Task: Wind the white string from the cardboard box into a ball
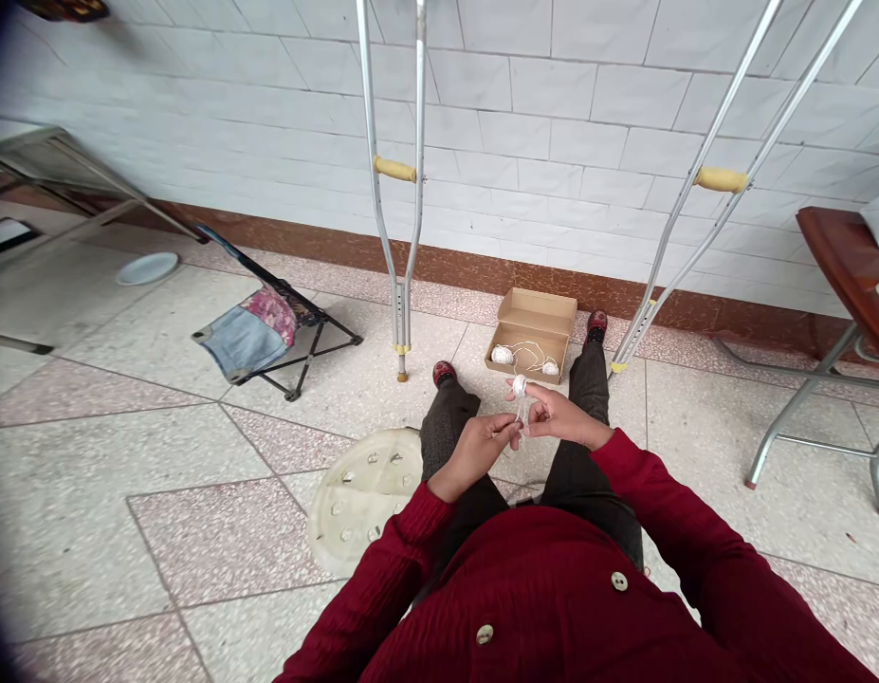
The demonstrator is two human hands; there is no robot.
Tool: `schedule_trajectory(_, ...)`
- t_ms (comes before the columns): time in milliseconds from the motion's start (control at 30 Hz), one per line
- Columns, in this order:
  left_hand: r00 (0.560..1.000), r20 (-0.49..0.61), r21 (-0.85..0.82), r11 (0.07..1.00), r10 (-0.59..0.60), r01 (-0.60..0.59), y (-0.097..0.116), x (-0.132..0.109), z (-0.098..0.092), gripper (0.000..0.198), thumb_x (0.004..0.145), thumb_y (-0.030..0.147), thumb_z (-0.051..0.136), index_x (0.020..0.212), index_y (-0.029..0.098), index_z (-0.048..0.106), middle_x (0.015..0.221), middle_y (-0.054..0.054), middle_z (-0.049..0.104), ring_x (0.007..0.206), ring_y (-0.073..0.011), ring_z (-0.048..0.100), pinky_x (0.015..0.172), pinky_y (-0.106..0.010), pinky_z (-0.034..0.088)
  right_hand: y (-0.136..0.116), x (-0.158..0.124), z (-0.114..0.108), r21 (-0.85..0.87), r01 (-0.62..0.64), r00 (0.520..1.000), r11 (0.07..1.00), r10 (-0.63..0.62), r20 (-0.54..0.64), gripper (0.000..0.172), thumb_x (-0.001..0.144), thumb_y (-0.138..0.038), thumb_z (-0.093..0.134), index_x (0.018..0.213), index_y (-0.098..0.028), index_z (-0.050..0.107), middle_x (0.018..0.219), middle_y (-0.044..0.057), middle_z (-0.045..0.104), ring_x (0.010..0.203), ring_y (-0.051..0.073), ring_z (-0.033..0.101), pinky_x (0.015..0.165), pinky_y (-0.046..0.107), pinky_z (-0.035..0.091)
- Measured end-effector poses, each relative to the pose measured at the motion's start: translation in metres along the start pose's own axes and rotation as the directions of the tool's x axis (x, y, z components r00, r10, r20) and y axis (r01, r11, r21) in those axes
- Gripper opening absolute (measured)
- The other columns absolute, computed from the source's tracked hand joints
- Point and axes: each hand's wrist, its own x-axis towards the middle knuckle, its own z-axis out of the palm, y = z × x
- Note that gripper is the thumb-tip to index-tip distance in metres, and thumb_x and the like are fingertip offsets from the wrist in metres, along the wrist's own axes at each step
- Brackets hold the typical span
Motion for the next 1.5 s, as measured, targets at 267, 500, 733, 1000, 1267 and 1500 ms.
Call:
schedule_trajectory(267, 0.967, -0.074, 0.369, 0.908, 0.242, -0.199, 0.007, 0.017, -0.039, 0.025, 0.091, 0.015, 0.047, 0.074, 0.019, 0.065, 0.073, 0.000, 0.067, 0.074, -0.0159, 0.059, 0.103, -0.037, 0.031, 0.012, -0.006, -0.001, -0.235, -0.075, 0.994, 0.969, 0.090, 0.054, 0.044, 0.072, -0.019, 0.072, 0.114, -0.018, 0.059, 0.067, -0.006, 0.052, 0.058, 0.009, 0.044, 0.055, 0.021, 0.034)
schedule_trajectory(500, 0.997, -0.061, -0.125, 0.991, 0.040, -0.047, -0.006, 0.024, -0.025, 0.035, 0.093, 0.031, 0.045, 0.069, 0.017, 0.065, 0.066, 0.001, 0.066, 0.065, -0.0146, 0.059, 0.070, -0.024, 0.044, -0.009, -0.013, 0.010, 0.273, -0.032, 0.994, 0.962, 0.003, 0.109, 0.049, 0.077, -0.029, 0.072, 0.123, -0.019, 0.057, 0.104, 0.006, 0.056, 0.068, 0.010, 0.047, 0.060, 0.023, 0.041)
schedule_trajectory(733, 0.998, 0.031, -0.159, 0.985, -0.054, 0.059, -0.010, 0.006, 0.001, 0.041, 0.092, 0.035, 0.047, 0.060, 0.016, 0.064, 0.062, 0.001, 0.066, 0.060, -0.0131, 0.055, 0.064, -0.023, 0.040, -0.006, -0.003, 0.002, 0.245, 0.028, 0.999, 0.969, -0.031, 0.007, 0.072, 0.074, -0.025, 0.073, 0.138, -0.029, 0.041, 0.130, 0.008, 0.049, 0.067, 0.008, 0.047, 0.061, 0.023, 0.042)
schedule_trajectory(1000, 0.993, 0.093, 0.143, 0.986, 0.079, -0.092, 0.007, 0.011, -0.018, 0.030, 0.089, 0.024, 0.051, 0.062, 0.019, 0.063, 0.063, 0.000, 0.063, 0.066, -0.0160, 0.057, 0.077, -0.027, 0.041, 0.033, 0.001, -0.001, -0.312, -0.052, 0.993, 0.949, 0.016, -0.118, 0.060, 0.066, -0.015, 0.072, 0.122, -0.023, 0.053, 0.100, 0.001, 0.055, 0.059, 0.008, 0.046, 0.053, 0.023, 0.037)
schedule_trajectory(1267, 0.997, -0.053, 0.076, 0.995, 0.063, -0.059, -0.008, 0.038, -0.037, 0.029, 0.090, 0.024, 0.048, 0.065, 0.018, 0.063, 0.065, 0.001, 0.062, 0.064, -0.0147, 0.056, 0.074, -0.025, 0.042, 0.012, -0.014, 0.011, 0.090, -0.071, 0.997, 0.993, 0.067, 0.042, 0.047, 0.069, -0.021, 0.075, 0.113, -0.020, 0.058, 0.097, 0.000, 0.053, 0.060, 0.006, 0.042, 0.055, 0.020, 0.034)
schedule_trajectory(1500, 0.997, 0.073, -0.016, 1.000, -0.021, 0.022, -0.014, 0.016, -0.001, 0.034, 0.089, 0.029, 0.049, 0.062, 0.016, 0.065, 0.057, 0.003, 0.060, 0.055, -0.0121, 0.050, 0.060, -0.023, 0.036, 0.000, -0.005, 0.001, 0.192, -0.002, 1.000, 0.981, 0.005, -0.012, 0.070, 0.071, -0.023, 0.076, 0.134, -0.030, 0.045, 0.122, 0.004, 0.052, 0.068, 0.007, 0.046, 0.062, 0.022, 0.038)
